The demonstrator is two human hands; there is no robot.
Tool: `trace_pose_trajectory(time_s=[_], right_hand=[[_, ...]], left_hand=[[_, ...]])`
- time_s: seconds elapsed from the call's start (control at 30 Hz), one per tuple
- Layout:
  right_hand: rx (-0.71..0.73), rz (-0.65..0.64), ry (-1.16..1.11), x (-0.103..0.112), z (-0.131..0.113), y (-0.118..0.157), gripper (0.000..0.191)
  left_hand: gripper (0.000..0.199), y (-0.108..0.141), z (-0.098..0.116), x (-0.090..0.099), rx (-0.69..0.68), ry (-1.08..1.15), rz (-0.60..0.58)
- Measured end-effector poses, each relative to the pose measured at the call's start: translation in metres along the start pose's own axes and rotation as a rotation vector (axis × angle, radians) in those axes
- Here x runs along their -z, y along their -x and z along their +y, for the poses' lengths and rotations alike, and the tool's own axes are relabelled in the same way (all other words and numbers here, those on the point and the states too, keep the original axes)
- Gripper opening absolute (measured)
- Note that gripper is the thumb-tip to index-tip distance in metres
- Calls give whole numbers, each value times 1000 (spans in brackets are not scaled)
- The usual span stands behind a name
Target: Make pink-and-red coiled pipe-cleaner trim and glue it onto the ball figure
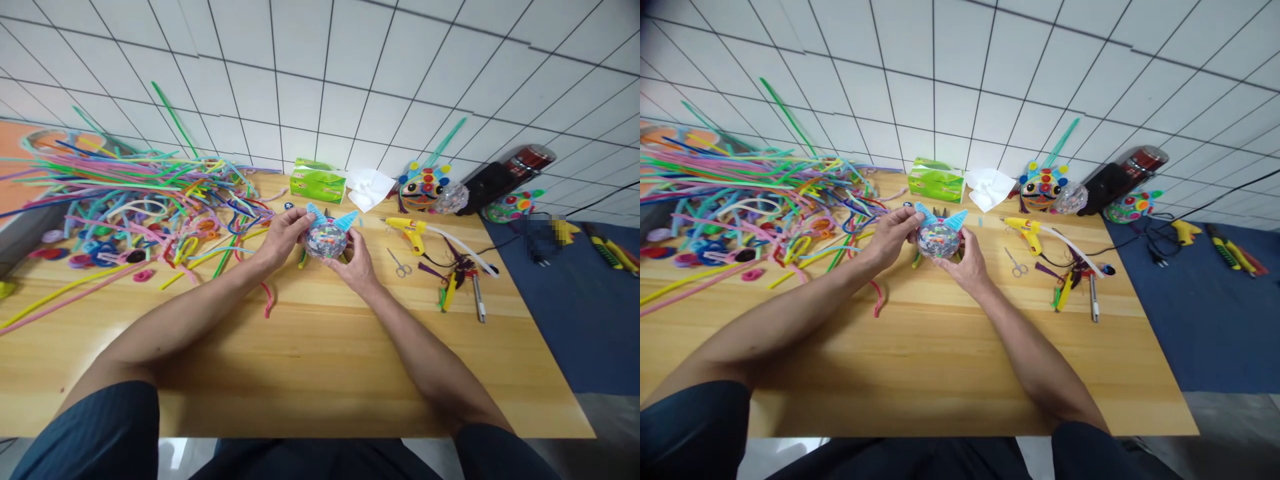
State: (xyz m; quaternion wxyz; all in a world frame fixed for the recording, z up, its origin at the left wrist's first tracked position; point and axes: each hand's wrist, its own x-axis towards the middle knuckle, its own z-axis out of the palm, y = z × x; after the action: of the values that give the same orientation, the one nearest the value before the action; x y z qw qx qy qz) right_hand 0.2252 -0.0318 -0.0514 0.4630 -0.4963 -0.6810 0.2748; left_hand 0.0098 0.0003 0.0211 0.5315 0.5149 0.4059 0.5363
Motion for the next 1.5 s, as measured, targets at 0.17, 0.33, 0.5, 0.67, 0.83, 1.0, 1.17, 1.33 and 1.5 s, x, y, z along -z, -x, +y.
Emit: trace_pose_trajectory(time_s=[0.17,0.33,0.5,0.67,0.83,1.0,1.17,1.33,1.5], right_hand=[[-6,20,17,1,1,0,101],[-17,13,46,3,0,2,100],[-85,-8,25,4,-1,5,106],[-33,-33,41,5,3,5,117],[-15,-32,94,4,6,0,112],[-15,-40,96,0,4,-3,109],[23,-54,67,1,2,-2,116],[49,-64,55,0,-1,-3,105],[82,6,37,-2,2,-4,121]], left_hand=[[60,-5,-7,0,-5,28,9],[54,-3,-11,6,-15,-16,-32],[81,3,-22,16,-225,-323,-108],[97,3,-38,20,-250,-515,-241],[95,2,-45,18,-192,-448,-232],[97,3,-42,15,-164,-414,-203],[92,8,-27,12,-134,-371,-242],[88,15,-20,13,-94,-428,-257],[85,15,-32,16,-131,-413,-259]])
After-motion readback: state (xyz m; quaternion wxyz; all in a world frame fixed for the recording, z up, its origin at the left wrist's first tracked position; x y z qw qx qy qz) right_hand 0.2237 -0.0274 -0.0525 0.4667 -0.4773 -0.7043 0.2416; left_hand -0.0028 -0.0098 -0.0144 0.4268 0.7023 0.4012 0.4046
